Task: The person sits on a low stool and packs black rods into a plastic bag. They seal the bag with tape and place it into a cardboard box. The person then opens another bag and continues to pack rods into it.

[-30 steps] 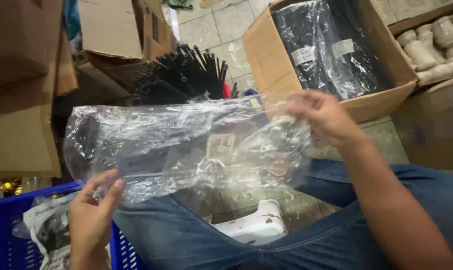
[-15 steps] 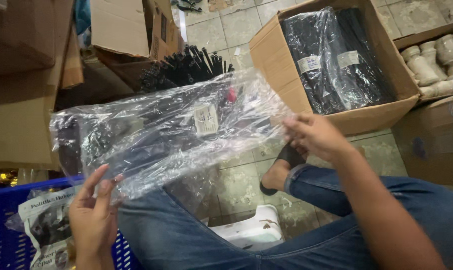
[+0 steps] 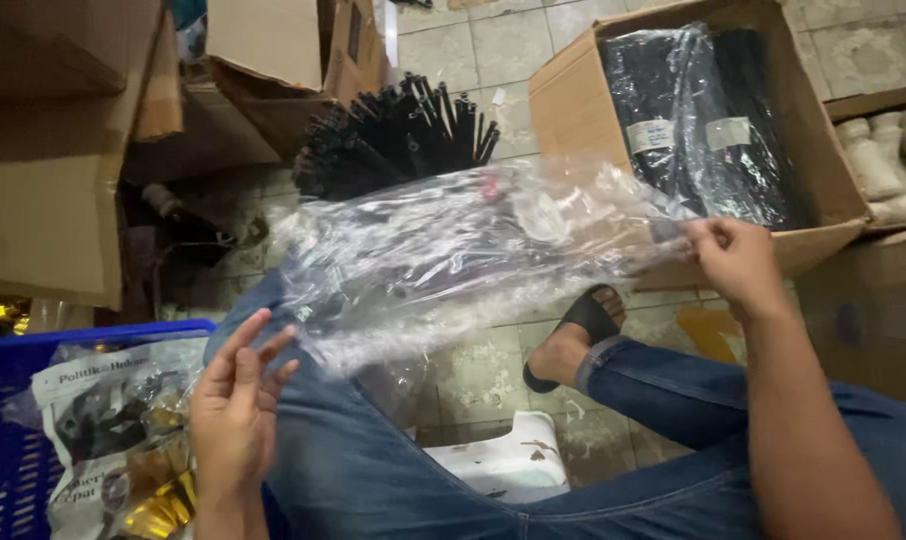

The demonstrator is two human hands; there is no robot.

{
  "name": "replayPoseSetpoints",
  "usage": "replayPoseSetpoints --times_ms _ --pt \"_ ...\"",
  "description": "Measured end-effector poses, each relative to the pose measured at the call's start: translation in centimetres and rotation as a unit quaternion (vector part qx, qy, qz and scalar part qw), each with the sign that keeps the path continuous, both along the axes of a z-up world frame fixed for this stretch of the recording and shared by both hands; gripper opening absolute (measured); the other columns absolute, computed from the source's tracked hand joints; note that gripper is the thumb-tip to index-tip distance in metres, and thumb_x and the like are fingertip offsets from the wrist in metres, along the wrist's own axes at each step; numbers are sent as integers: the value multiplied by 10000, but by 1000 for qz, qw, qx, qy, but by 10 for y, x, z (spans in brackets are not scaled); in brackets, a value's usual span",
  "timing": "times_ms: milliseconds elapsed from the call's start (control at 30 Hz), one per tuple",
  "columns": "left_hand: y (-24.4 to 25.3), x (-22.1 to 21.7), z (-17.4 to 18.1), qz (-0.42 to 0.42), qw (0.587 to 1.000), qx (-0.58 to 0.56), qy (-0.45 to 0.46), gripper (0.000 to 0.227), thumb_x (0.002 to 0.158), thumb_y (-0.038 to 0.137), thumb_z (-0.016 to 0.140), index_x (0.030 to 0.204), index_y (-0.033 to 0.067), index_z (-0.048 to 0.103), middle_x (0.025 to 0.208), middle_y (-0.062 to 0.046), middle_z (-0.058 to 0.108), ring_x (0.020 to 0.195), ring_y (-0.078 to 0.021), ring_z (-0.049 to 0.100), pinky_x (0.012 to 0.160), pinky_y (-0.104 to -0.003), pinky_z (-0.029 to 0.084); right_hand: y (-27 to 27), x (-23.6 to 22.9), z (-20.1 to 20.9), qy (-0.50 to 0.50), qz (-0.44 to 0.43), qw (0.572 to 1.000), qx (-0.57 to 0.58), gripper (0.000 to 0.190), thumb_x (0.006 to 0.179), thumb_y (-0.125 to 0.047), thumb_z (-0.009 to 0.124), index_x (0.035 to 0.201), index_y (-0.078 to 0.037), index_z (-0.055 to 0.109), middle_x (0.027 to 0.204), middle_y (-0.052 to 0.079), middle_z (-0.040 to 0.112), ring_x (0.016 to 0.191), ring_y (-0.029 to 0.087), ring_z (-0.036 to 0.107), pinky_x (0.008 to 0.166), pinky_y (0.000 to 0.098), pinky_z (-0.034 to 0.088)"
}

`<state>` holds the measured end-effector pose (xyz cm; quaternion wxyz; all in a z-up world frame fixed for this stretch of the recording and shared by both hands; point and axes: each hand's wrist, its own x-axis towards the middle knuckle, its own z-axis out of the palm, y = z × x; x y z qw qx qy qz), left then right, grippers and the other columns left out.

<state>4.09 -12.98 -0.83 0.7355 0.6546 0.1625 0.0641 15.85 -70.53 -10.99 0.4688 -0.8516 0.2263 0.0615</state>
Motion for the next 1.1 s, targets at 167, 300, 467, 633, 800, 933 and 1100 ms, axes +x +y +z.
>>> replayPoseSetpoints --times_ms 167,300,467,633,800,933,1100 --pt "-31 -16 19 -54 989 137 29 315 1093 153 603 1346 48 758 1285 -144 834 1197 -241 812 983 -318 625 14 2 -2 77 73 976 -188 286 1129 -216 589 1237 -89 821 1061 158 832 1015 358 753 847 496 542" --pt "-51 -11 34 -81 971 178 135 606 901 271 756 1478 161 608 1421 -29 778 1015 -190 750 859 -303 618 24 1 8 162 99 967 -168 290 1154 -188 575 1300 -92 806 1088 153 835 939 320 727 797 479 514" --pt "-39 -27 23 -256 834 420 247 905 647 472 1050 1461 389 664 1035 167 939 1213 -133 747 1053 -324 500 21 -6 0 288 199 920 -175 245 1088 -181 635 1156 -129 865 1112 105 891 962 288 773 802 426 530" --pt "-7 -46 50 -234 841 475 108 220 778 415 940 947 274 945 941 113 966 884 -88 900 913 -319 607 10 -5 -45 352 353 854 -146 245 1067 -269 696 1051 -115 886 924 37 873 803 167 763 740 333 608" --pt "-33 -51 91 -210 910 268 234 277 863 250 861 1118 232 969 849 21 1062 693 -80 994 741 -203 742 22 -14 -90 295 396 840 -226 193 972 -309 717 1049 -176 833 1032 47 850 966 243 782 878 395 584" --pt "-47 -71 70 -429 806 360 189 727 778 75 685 1368 494 748 1036 167 914 964 -28 890 863 -205 596 72 -22 -22 189 401 850 -285 457 993 -423 659 1399 -216 693 1301 167 771 1232 387 719 991 516 576" --pt "-135 -108 -7 -641 652 304 268 548 1060 492 405 1558 356 586 1559 -57 625 1399 -345 612 1157 -522 446 112 -59 48 74 485 871 -31 331 951 -443 715 1160 -236 867 1144 -52 910 1055 94 850 965 293 642"
